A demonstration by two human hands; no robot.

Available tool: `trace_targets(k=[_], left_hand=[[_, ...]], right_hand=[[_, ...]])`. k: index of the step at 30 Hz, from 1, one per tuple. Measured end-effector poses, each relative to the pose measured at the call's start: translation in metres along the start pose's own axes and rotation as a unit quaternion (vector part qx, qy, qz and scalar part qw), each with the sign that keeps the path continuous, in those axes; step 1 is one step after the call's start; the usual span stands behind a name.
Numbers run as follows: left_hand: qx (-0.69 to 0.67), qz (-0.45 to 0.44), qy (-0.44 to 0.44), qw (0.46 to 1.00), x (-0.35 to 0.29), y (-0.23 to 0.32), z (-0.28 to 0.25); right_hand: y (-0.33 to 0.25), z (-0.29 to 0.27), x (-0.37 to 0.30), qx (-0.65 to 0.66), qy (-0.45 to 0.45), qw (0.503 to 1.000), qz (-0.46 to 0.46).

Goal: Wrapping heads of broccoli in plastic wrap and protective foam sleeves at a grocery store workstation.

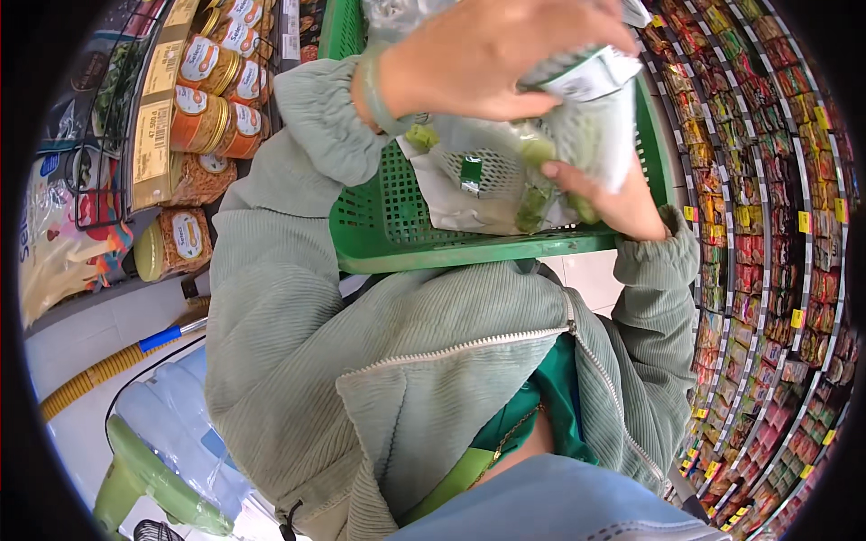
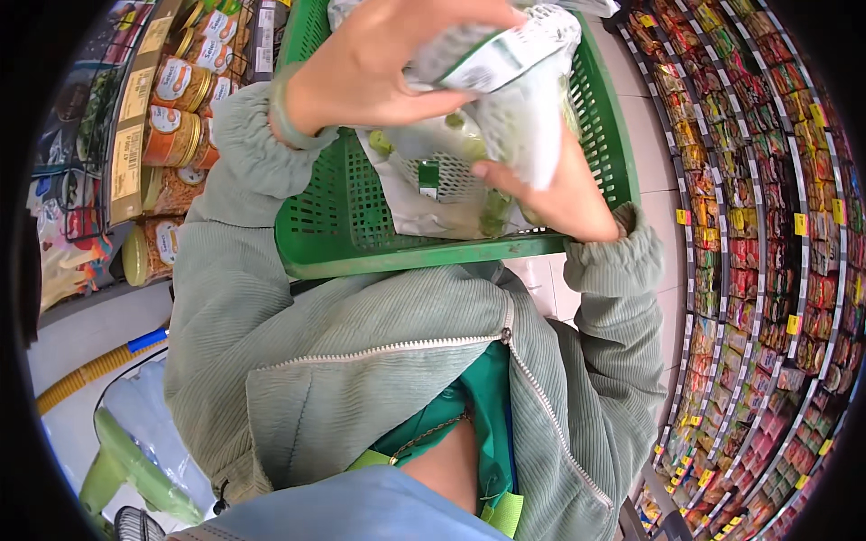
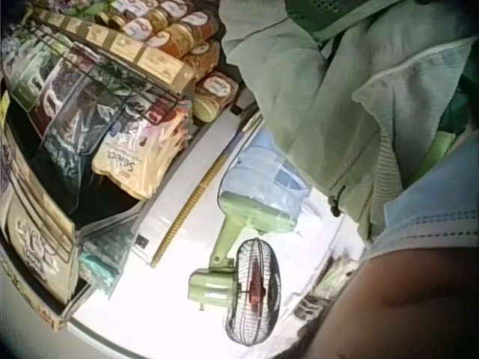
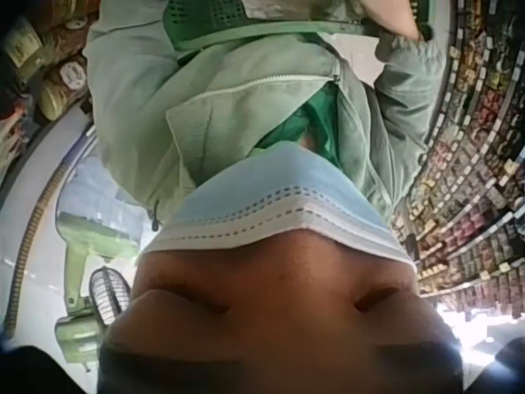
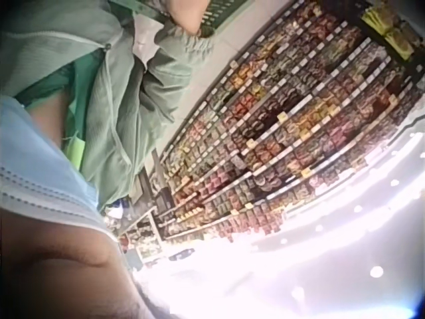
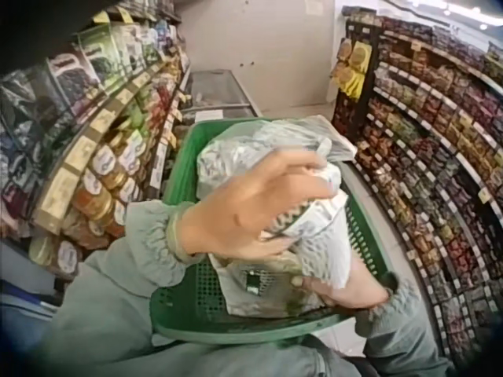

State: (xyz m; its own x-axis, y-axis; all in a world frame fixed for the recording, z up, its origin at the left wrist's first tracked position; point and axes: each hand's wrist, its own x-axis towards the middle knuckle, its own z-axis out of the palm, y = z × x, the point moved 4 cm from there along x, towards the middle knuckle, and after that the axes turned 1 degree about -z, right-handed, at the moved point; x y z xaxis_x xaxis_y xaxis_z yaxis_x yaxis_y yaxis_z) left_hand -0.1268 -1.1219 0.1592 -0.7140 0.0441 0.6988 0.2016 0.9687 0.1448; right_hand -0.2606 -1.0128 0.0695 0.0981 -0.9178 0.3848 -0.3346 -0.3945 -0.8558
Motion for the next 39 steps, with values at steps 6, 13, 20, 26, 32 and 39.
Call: trace_targets(k=[6,13,20,26,32,39], left_hand=[[-0.04,-0.107,0.162,0.98,-0.075,-0.057,-0.004],[-0.075,-0.306,-0.442,0.84,-0.145,-0.053,0.105],[-0.171,-0.351,-0.642,0.66,-0.203,-0.103,0.175],[-0.185,-0.258,-0.704,0.635,-0.217,-0.096,0.189],[0.039,-0.227,-0.683,0.693,-0.113,-0.072,0.128],[-0.207,-0.256,-0.2,0.923,-0.067,-0.043,-0.001]], right_hand=[[0.007,-0.018,-0.019,0.145,0.103,0.952,0.249],[0.007,-0.022,-0.024,0.168,0.166,0.941,0.244],[0.015,-0.027,-0.032,0.323,0.047,0.919,0.221],[0.017,-0.03,-0.033,0.432,0.025,0.881,0.193],[0.017,-0.033,-0.03,0.493,0.064,0.849,0.177],[0.02,-0.048,-0.029,0.351,0.157,0.919,0.086]])
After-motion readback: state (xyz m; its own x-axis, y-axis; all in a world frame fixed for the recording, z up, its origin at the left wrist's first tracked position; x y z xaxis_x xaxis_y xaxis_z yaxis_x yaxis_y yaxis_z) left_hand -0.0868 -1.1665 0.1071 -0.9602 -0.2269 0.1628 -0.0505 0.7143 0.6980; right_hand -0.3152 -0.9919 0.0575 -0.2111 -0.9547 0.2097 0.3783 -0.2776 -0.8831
